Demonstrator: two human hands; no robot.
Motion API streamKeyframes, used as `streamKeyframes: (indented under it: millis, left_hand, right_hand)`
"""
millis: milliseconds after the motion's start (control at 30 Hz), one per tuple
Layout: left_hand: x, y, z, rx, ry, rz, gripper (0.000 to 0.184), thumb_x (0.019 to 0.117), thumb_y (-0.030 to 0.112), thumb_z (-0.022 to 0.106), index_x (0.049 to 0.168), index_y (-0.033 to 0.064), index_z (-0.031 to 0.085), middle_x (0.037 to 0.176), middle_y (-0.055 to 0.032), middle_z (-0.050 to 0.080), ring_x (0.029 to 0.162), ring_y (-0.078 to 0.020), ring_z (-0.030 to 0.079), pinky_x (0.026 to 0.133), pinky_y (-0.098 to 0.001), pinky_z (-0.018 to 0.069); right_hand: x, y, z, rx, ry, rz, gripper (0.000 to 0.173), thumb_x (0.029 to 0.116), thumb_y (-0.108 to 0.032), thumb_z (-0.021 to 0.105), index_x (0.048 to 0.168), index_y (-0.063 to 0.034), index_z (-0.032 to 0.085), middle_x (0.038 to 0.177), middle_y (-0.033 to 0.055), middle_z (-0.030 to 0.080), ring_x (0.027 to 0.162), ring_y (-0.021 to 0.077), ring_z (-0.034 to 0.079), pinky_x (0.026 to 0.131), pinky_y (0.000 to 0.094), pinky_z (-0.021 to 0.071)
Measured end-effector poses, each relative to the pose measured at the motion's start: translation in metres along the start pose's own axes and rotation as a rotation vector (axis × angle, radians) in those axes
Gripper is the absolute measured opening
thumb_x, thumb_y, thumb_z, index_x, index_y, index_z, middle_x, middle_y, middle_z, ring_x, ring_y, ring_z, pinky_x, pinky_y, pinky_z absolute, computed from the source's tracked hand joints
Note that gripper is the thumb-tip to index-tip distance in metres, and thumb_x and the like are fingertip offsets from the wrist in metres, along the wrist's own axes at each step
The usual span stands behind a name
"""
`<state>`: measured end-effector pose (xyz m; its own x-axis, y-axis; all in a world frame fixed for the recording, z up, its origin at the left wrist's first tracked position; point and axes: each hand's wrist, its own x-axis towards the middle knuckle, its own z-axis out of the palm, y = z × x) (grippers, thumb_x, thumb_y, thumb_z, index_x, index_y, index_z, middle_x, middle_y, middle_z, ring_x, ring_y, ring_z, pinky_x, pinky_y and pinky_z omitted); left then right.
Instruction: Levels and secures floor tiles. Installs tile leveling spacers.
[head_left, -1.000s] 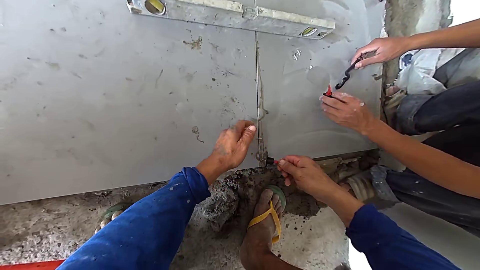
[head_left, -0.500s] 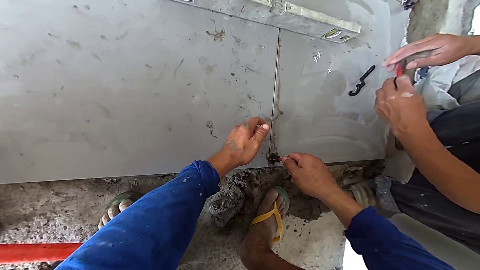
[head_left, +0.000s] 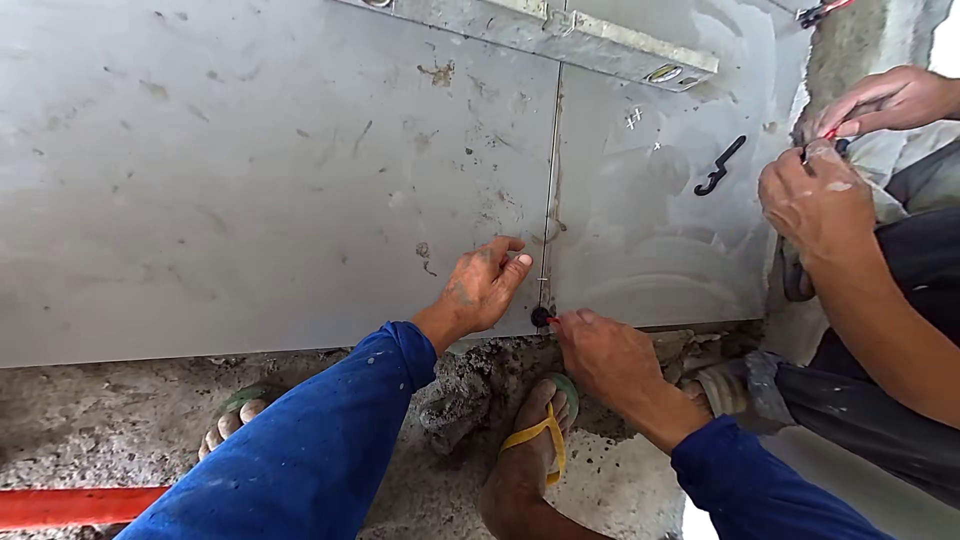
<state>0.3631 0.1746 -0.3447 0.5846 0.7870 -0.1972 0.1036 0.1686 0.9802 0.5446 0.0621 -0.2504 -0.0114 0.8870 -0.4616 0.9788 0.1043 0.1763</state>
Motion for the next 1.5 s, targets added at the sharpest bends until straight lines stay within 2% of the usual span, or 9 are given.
streamKeyframes:
  millis: [133,400,533,700,900,1100,1267,1400,1500]
  left_hand:
    - [-0.001,0.009,-0.005,-0.003,-0.034,-0.041,0.040,0.1091,0.029,0.044,0.136,0.0028,0.060,0.089,-0.0089,0.068,0.070,-0.0162,0.064,0.066,-0.0348,0.0560]
    - [-0.002,0.007,-0.004,0.062,-0.019,-0.002,0.037,0.1076,0.025,0.050,0.135,0.0023,0.060,0.089,-0.0076,0.068,0.073,-0.0154,0.064,0.071,-0.0347,0.0562]
    - [-0.008,0.005,0.006,0.345,-0.122,0.179,0.031,0.0997,0.015,0.062,0.129,0.0086,0.069,0.108,-0.0113,0.070,0.091,-0.0223,0.070,0.081,-0.0419,0.0604]
    - [-0.019,0.014,0.044,0.695,-0.188,0.258,0.028,0.0893,0.029,0.078,0.111,0.0135,0.071,0.110,-0.0104,0.068,0.099,-0.0299,0.069,0.069,-0.0452,0.0602]
    - [-0.007,0.012,0.038,0.719,-0.023,0.250,0.022,0.0978,0.008,0.059,0.117,0.0107,0.070,0.110,-0.0133,0.068,0.097,-0.0318,0.070,0.066,-0.0444,0.0600]
    - [-0.020,0.006,0.050,0.833,-0.128,0.391,0.035,0.0845,0.043,0.079,0.104,0.0144,0.070,0.110,-0.0095,0.066,0.099,-0.0306,0.067,0.064,-0.0431,0.0583]
    - [-0.009,0.013,0.041,0.857,-0.090,0.368,0.024,0.0896,0.014,0.065,0.113,0.0135,0.069,0.114,-0.0113,0.065,0.102,-0.0320,0.066,0.066,-0.0423,0.0577]
    - [-0.018,0.014,0.057,0.858,-0.121,0.390,0.033,0.0834,0.040,0.075,0.103,0.0142,0.071,0.110,-0.0090,0.066,0.102,-0.0309,0.066,0.065,-0.0443,0.0574]
    - [-0.015,0.009,0.066,0.855,-0.110,0.350,0.021,0.0918,0.029,0.072,0.104,0.0116,0.072,0.111,-0.0112,0.068,0.103,-0.0321,0.067,0.068,-0.0438,0.0585]
  right_hand:
    - [0.000,0.013,-0.003,-0.073,0.123,-0.204,0.006,0.0935,-0.007,0.066,0.094,-0.0036,0.071,0.080,0.0128,0.063,0.069,0.0305,0.068,0.049,0.0421,0.0535]
    - [0.000,0.016,-0.011,-0.171,0.113,-0.308,0.013,0.0837,-0.001,0.072,0.096,-0.0012,0.072,0.082,0.0156,0.068,0.072,0.0320,0.070,0.053,0.0421,0.0552]
    - [-0.001,0.019,-0.010,-0.192,0.122,-0.338,0.014,0.0837,-0.002,0.072,0.098,-0.0019,0.073,0.083,0.0139,0.068,0.071,0.0301,0.070,0.054,0.0410,0.0548]
    - [-0.002,0.021,-0.009,-0.197,0.140,-0.363,0.014,0.0818,-0.002,0.074,0.096,-0.0015,0.073,0.080,0.0133,0.067,0.069,0.0291,0.069,0.053,0.0399,0.0544]
    - [0.000,0.023,-0.010,-0.176,0.164,-0.388,0.013,0.0801,-0.003,0.074,0.093,-0.0022,0.072,0.077,0.0123,0.067,0.068,0.0281,0.070,0.051,0.0383,0.0539]
    - [0.002,0.025,-0.009,-0.159,0.157,-0.399,0.011,0.0811,-0.002,0.071,0.092,-0.0006,0.072,0.076,0.0126,0.066,0.067,0.0281,0.069,0.052,0.0393,0.0552]
    - [-0.001,0.026,-0.009,-0.147,0.127,-0.380,0.014,0.0803,-0.005,0.074,0.094,-0.0026,0.072,0.078,0.0115,0.067,0.069,0.0282,0.070,0.052,0.0395,0.0544]
    - [0.001,0.025,-0.011,-0.139,0.155,-0.383,0.008,0.0793,-0.005,0.074,0.087,-0.0020,0.071,0.074,0.0112,0.064,0.065,0.0274,0.068,0.051,0.0387,0.0535]
    - [0.002,0.025,-0.012,-0.139,0.144,-0.382,0.008,0.0802,-0.005,0.074,0.088,-0.0024,0.072,0.075,0.0115,0.065,0.067,0.0276,0.069,0.051,0.0395,0.0539]
